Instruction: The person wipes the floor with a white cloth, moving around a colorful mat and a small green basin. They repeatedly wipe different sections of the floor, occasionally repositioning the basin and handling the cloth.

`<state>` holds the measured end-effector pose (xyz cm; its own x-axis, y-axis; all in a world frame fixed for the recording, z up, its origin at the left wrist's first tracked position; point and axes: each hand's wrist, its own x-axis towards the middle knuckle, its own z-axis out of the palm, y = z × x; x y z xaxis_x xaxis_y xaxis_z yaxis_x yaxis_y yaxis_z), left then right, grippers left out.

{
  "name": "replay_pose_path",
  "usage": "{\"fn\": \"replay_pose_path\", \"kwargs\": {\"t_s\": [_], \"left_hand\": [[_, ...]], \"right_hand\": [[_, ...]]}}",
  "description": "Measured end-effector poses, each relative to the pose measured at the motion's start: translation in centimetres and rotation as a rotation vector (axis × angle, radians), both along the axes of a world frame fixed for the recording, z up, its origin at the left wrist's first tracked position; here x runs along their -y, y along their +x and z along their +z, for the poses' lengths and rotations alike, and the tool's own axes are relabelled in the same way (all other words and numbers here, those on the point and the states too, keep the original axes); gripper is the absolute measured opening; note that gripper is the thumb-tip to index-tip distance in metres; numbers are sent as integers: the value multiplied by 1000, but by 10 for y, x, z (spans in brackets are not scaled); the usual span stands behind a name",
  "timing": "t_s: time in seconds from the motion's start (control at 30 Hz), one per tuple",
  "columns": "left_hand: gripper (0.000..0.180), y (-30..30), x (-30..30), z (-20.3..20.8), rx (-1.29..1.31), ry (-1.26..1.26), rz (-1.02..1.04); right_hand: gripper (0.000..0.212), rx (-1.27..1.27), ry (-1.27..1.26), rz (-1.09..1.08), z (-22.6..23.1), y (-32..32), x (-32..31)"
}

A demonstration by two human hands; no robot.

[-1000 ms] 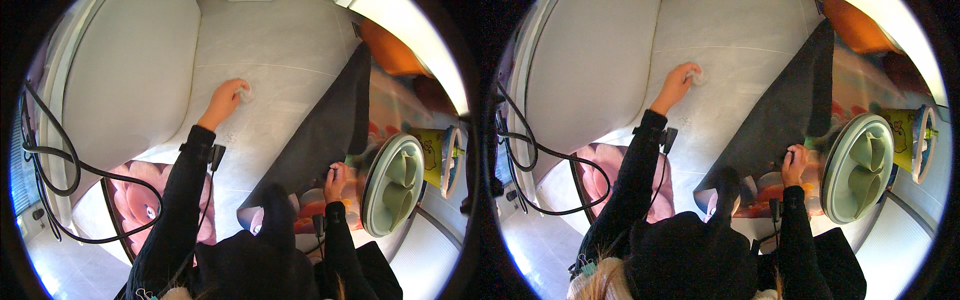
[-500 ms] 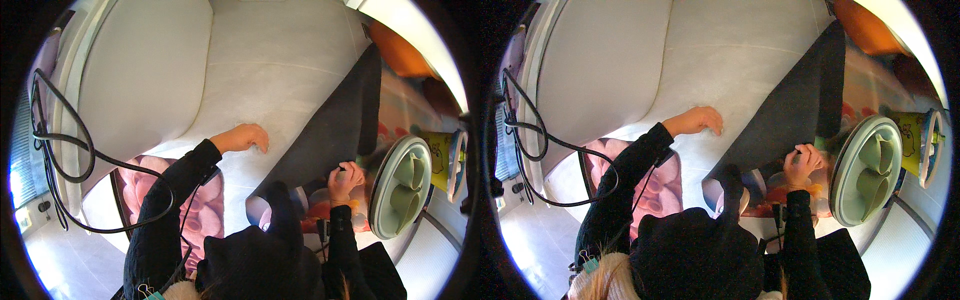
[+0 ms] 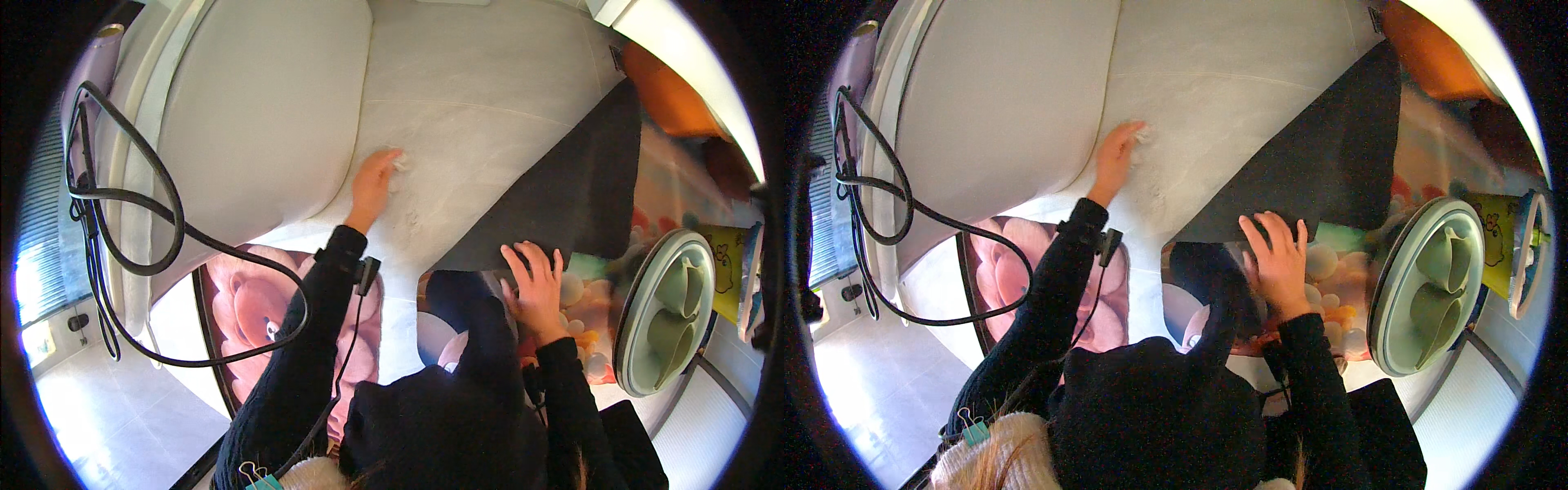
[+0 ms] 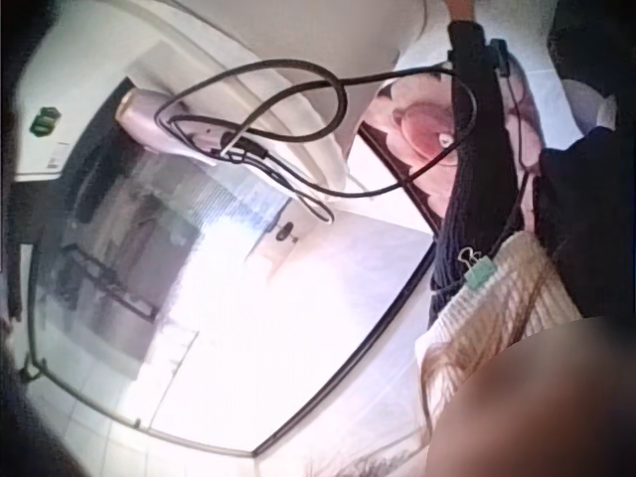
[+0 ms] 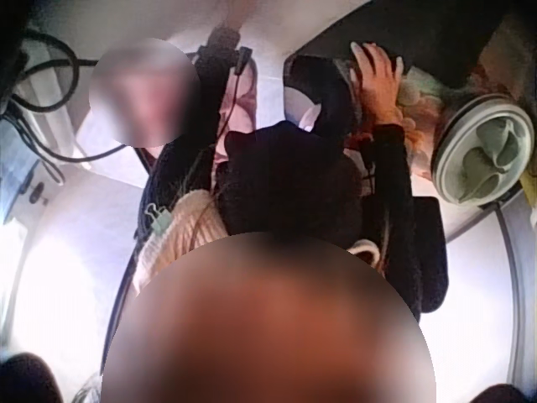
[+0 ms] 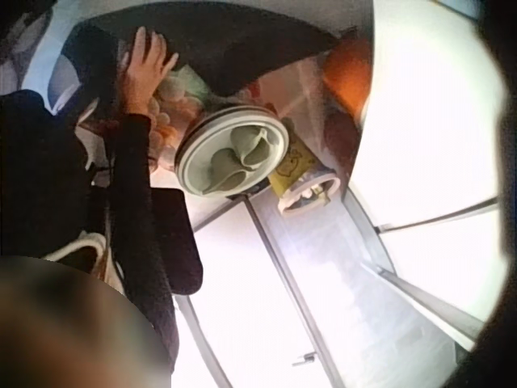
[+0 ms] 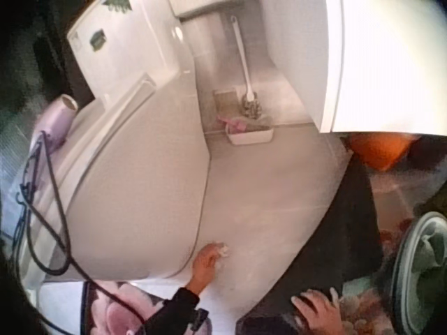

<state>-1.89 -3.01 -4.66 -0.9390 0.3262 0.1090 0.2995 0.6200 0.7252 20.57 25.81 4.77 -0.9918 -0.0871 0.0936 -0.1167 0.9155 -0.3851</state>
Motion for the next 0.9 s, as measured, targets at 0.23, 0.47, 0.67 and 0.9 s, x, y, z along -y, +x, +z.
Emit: {"fn": "replay_pose_path", "kwargs": {"t_s": [0.23,0.47,0.67,0.9], "left_hand": [[31,44,-19,7,175,51,-201],[29,81,-26,14,183,78,-474],[25,110,-18,26,207,151,-595],[23,103,-11,40,900,352,-6]], "right_hand": [[29,-268,49,-92,-60,21,-55],[42,-175,-175,-301,-88,62,-98],[49,-118,-190,-254,-89,63,-103],[49,-104,-204,-254,-84,61,-101]]}}
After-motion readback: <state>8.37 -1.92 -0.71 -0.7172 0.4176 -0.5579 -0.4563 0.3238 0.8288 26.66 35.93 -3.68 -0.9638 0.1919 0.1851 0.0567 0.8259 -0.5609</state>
